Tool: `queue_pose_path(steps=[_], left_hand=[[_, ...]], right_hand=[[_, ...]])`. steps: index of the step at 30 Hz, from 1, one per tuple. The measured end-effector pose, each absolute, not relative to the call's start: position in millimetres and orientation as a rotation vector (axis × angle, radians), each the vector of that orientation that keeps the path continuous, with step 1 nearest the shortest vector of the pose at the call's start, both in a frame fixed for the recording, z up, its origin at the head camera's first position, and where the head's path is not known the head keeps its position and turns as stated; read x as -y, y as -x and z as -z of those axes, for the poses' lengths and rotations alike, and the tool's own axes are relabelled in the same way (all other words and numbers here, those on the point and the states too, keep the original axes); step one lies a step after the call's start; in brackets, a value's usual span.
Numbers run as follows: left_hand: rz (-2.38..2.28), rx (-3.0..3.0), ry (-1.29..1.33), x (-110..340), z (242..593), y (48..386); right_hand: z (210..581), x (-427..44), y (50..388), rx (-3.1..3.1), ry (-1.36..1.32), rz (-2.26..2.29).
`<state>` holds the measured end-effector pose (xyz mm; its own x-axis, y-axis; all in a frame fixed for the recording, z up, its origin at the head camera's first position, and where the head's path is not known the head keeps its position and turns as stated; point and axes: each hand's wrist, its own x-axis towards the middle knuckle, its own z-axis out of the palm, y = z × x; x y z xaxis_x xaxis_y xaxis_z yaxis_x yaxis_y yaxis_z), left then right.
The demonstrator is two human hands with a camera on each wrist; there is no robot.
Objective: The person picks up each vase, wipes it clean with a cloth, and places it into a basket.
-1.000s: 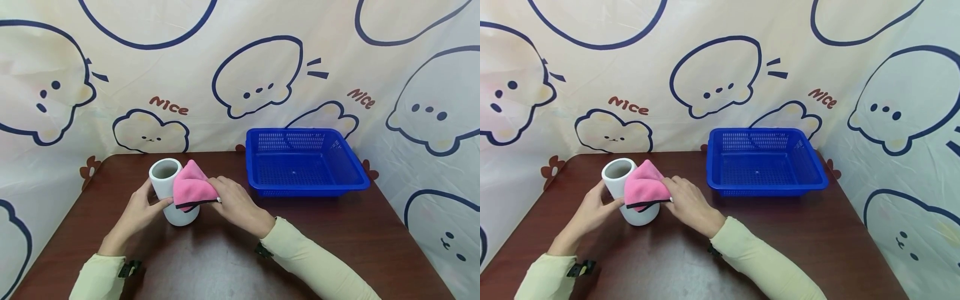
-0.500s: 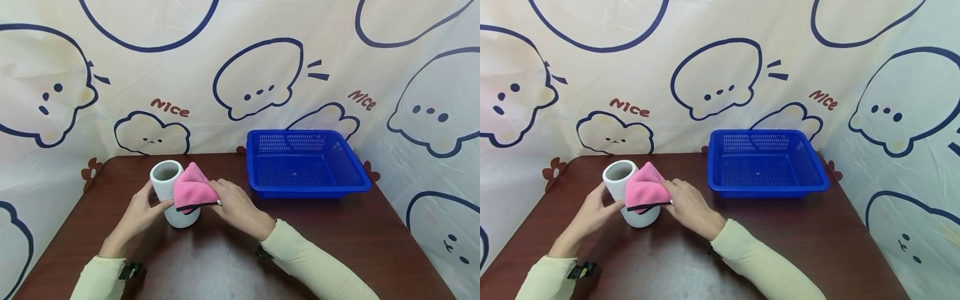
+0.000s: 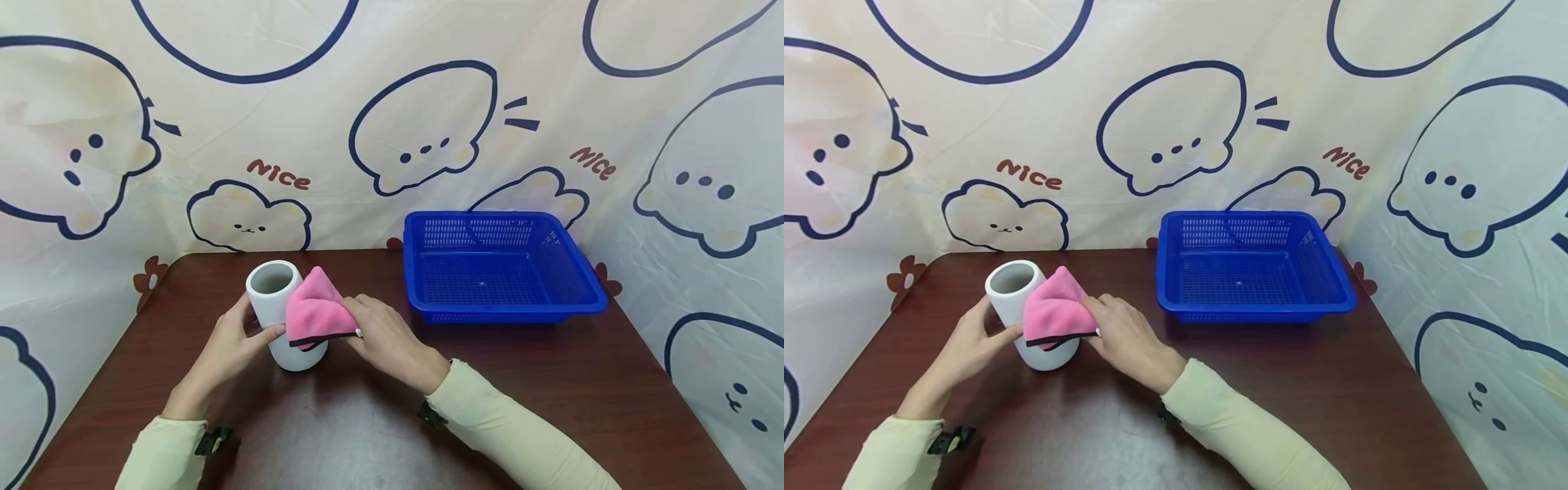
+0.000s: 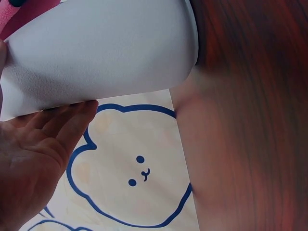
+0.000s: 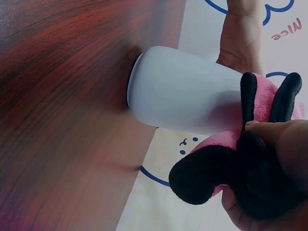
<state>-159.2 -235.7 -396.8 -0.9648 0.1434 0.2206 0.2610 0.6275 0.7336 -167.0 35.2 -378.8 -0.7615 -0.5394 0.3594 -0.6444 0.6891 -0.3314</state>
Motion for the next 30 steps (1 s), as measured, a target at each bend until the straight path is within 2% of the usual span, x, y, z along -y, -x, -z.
queue_pose_path(steps=[30], left_hand=[[1.277, 2.697, 0.345, 236.7, 398.4, 159.6]], right_hand=[[387.0, -35.0, 167.5, 2.739, -0.998, -0.641]])
